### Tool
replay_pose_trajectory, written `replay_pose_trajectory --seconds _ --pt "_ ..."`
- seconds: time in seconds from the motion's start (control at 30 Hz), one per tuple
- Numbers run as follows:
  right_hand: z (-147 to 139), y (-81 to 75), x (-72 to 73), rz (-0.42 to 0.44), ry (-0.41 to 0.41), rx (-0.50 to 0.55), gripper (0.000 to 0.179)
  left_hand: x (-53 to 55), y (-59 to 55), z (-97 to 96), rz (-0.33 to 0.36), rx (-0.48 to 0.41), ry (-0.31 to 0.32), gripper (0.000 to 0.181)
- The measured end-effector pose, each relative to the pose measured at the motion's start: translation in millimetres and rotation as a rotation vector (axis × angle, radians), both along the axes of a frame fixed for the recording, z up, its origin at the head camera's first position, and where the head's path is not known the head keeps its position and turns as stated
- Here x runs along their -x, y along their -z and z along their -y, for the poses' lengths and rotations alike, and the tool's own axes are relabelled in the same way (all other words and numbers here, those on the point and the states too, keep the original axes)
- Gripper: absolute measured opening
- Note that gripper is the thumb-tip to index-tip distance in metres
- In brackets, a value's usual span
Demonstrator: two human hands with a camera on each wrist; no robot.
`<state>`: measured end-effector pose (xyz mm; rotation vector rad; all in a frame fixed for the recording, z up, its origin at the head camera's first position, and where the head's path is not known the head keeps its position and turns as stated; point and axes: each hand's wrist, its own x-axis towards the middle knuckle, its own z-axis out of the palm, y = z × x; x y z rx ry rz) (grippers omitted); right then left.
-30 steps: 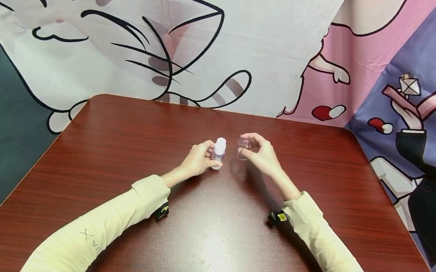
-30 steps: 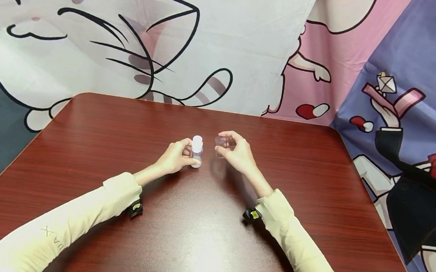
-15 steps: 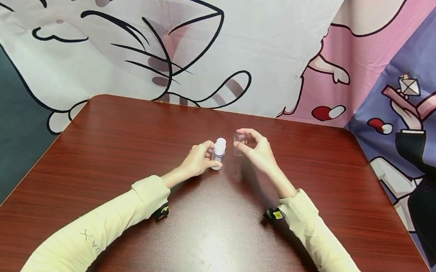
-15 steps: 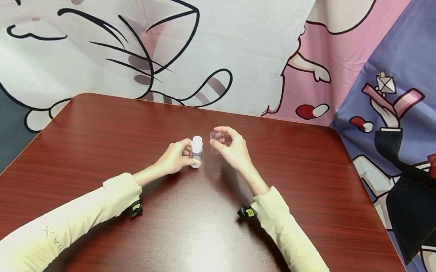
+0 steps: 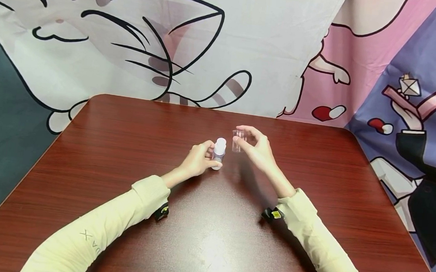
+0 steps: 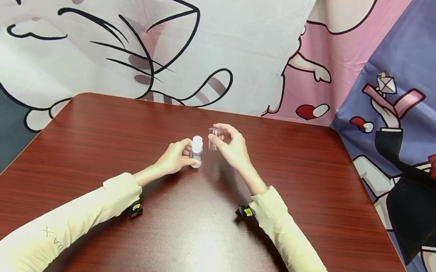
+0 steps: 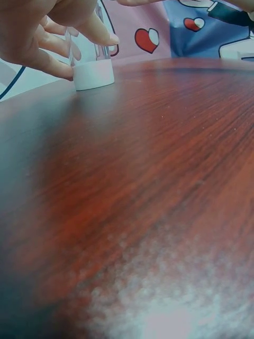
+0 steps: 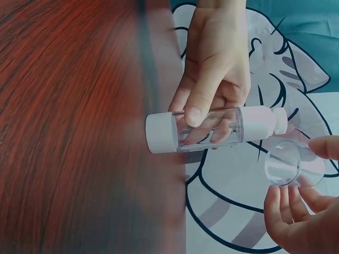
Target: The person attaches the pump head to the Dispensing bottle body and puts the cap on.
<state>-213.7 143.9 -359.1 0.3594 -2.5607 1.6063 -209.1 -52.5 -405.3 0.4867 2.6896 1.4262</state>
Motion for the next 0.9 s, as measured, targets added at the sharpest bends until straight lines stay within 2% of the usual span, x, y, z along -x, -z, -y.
replay_pose_trajectory --seconds 0.63,0.9 --pt "10.7 -8.5 -1.1 -0.032 -0.047 0.178 0.035 1.0 1.8 0.4 -0.003 -0.004 0.0 0.042" --pt "16.1 -5.0 2.2 -0.096 -0.071 0.242 0.033 0.3 3.1 1.0 -0.012 -0.046 0.017 0.04"
